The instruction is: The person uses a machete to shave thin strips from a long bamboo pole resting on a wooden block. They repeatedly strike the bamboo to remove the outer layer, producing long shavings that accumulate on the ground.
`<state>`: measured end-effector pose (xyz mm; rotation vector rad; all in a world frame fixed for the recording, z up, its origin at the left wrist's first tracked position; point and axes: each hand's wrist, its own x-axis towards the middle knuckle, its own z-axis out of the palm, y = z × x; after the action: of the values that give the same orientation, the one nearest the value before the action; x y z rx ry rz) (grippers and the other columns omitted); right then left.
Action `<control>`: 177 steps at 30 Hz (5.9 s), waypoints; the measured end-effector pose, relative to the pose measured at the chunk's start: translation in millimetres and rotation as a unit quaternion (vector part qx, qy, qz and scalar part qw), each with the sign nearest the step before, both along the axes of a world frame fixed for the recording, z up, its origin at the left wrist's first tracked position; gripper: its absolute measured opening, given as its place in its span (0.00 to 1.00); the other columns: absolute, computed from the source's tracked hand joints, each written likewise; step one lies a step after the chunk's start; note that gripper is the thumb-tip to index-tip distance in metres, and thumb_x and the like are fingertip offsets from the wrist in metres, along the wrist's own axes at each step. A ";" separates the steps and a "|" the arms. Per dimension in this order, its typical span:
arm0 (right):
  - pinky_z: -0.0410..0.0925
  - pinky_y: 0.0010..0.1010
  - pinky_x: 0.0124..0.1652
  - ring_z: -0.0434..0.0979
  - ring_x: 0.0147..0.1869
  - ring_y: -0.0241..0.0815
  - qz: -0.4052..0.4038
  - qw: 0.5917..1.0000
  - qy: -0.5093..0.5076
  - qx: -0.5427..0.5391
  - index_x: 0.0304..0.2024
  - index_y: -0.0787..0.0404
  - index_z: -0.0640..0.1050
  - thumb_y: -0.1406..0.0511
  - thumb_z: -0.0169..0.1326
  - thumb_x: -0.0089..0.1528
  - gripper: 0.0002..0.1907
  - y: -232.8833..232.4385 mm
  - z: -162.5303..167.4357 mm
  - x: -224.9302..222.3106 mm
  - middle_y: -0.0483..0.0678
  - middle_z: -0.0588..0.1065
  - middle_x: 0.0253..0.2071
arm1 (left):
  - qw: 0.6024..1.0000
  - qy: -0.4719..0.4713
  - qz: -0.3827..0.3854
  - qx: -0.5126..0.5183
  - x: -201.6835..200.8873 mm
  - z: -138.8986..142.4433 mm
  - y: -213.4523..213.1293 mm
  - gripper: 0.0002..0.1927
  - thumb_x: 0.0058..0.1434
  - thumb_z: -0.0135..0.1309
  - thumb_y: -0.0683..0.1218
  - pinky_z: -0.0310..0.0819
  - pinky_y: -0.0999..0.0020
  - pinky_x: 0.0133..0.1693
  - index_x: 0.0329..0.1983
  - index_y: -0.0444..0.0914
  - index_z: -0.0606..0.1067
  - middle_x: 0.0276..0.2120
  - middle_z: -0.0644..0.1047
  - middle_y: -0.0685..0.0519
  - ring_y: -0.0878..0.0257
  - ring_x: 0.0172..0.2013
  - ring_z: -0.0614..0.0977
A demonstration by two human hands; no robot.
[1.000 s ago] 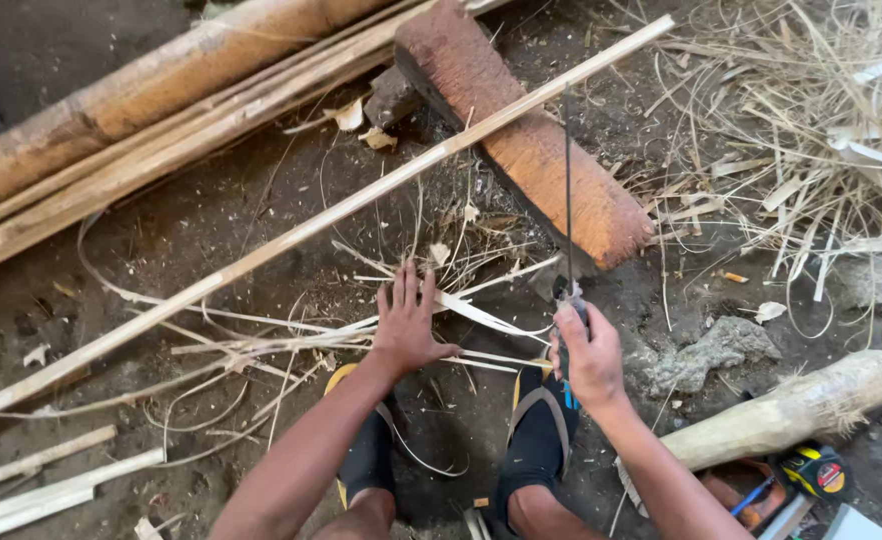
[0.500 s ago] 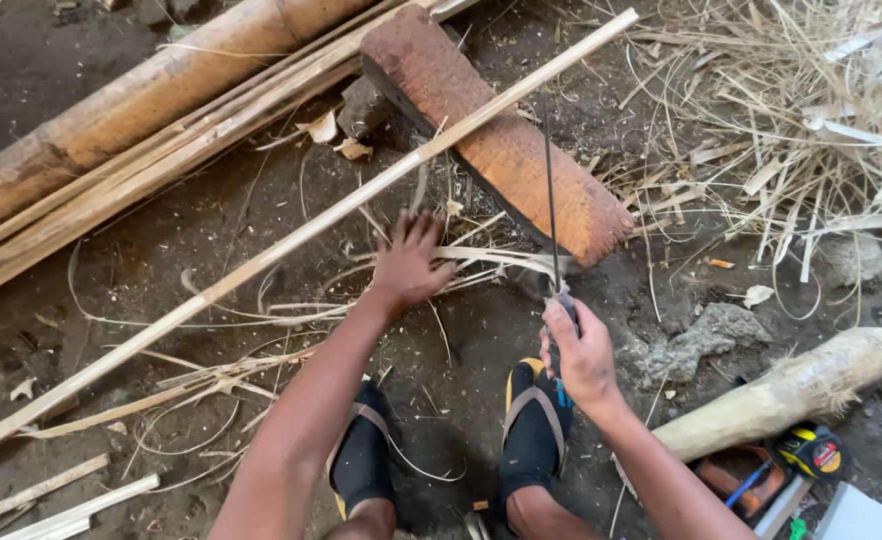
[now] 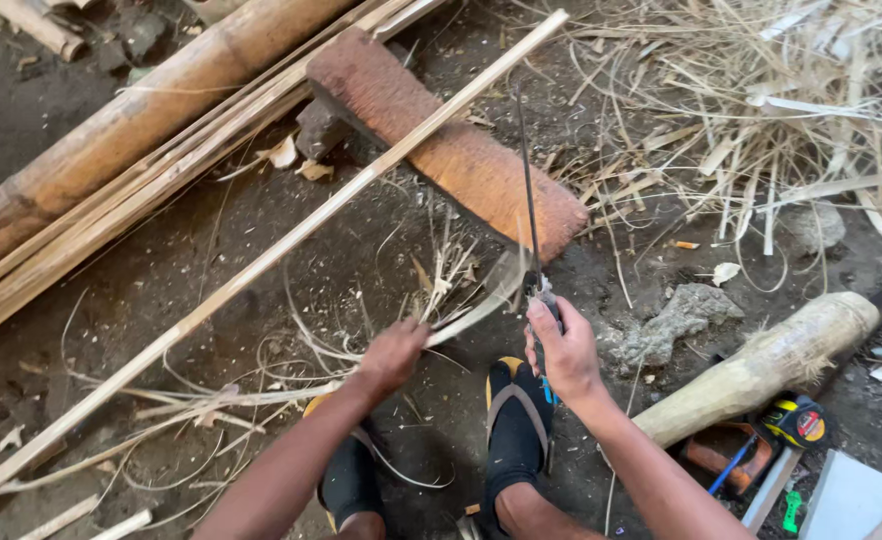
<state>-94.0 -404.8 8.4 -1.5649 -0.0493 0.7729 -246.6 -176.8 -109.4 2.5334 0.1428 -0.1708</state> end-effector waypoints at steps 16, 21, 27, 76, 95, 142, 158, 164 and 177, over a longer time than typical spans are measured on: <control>0.62 0.27 0.19 0.68 0.20 0.35 -0.215 0.972 0.011 0.094 0.40 0.59 0.69 0.50 0.47 0.68 0.19 -27.1 -3.9 24.2 0.45 0.68 0.24 | 0.990 -0.105 0.038 -0.090 366.8 208.8 -36.5 0.24 0.64 0.60 0.50 0.76 0.58 0.52 0.58 0.35 0.70 0.55 0.73 0.44 0.53 0.52 0.76; 0.63 0.27 0.19 0.69 0.20 0.34 -0.195 0.978 0.016 0.074 0.39 0.61 0.68 0.51 0.50 0.68 0.20 -37.6 -6.7 19.4 0.45 0.69 0.25 | 0.995 0.011 0.071 -0.067 341.1 194.0 -35.8 0.49 0.58 0.61 0.61 0.55 0.41 0.68 0.76 0.41 0.51 0.76 0.52 0.47 0.51 0.75 0.56; 0.63 0.28 0.19 0.69 0.20 0.33 -0.132 0.989 -0.069 -0.008 0.41 0.59 0.68 0.62 0.57 0.62 0.13 -45.2 -7.0 16.1 0.44 0.69 0.23 | 0.958 0.240 0.154 -0.018 181.3 116.1 -1.3 0.66 0.50 0.57 0.74 0.49 0.36 0.69 0.77 0.37 0.39 0.76 0.42 0.38 0.43 0.75 0.48; 0.63 0.26 0.18 0.68 0.18 0.32 -0.088 0.994 -0.055 0.028 0.39 0.59 0.72 0.52 0.48 0.67 0.17 -30.9 33.1 41.7 0.42 0.69 0.21 | 0.996 0.012 -0.008 0.084 116.1 139.9 23.1 0.21 0.65 0.47 0.37 0.58 0.52 0.67 0.62 0.34 0.72 0.66 0.68 0.43 0.51 0.68 0.66; 0.65 0.31 0.18 0.70 0.19 0.36 0.010 0.986 0.025 -0.167 0.37 0.65 0.74 0.52 0.50 0.67 0.21 -9.6 6.2 28.5 0.46 0.70 0.22 | 0.864 0.345 0.363 0.055 0.5 68.3 128.1 0.34 0.68 0.43 0.67 0.79 0.49 0.49 0.45 0.32 0.80 0.43 0.82 0.38 0.45 0.45 0.85; 0.65 0.32 0.17 0.71 0.20 0.38 -0.076 0.977 0.200 0.015 0.40 0.61 0.72 0.50 0.49 0.66 0.21 -22.3 21.8 26.1 0.47 0.71 0.24 | 0.969 -0.105 0.193 0.111 97.1 134.0 90.6 0.26 0.69 0.54 0.53 0.75 0.52 0.54 0.62 0.32 0.70 0.53 0.78 0.41 0.51 0.53 0.80; 0.66 0.30 0.18 0.71 0.20 0.37 -0.117 0.983 0.135 0.034 0.39 0.62 0.71 0.50 0.49 0.66 0.21 -12.4 29.2 31.3 0.46 0.70 0.24 | 0.965 -0.227 0.126 0.035 122.2 107.7 35.3 0.15 0.67 0.50 0.43 0.80 0.57 0.43 0.57 0.39 0.76 0.40 0.82 0.48 0.51 0.40 0.84; 0.65 0.28 0.19 0.71 0.21 0.35 -0.073 0.992 0.104 -0.013 0.40 0.62 0.72 0.50 0.50 0.66 0.21 -11.0 24.2 24.4 0.46 0.70 0.25 | 0.983 -0.094 0.111 0.108 100.1 130.0 26.5 0.39 0.58 0.60 0.56 0.64 0.49 0.61 0.68 0.36 0.60 0.59 0.71 0.42 0.49 0.60 0.73; 0.65 0.30 0.18 0.72 0.20 0.35 -0.057 0.997 0.021 -0.044 0.39 0.63 0.73 0.52 0.51 0.65 0.20 2.5 26.2 17.4 0.45 0.71 0.24 | 0.956 0.039 0.275 0.095 66.1 107.4 61.3 0.12 0.63 0.56 0.52 0.76 0.49 0.42 0.44 0.41 0.76 0.38 0.81 0.47 0.48 0.41 0.83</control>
<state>-76.6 -402.3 34.6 -1.6186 0.1058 0.7250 -180.5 -115.4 -2.0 2.5642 0.9219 -0.0334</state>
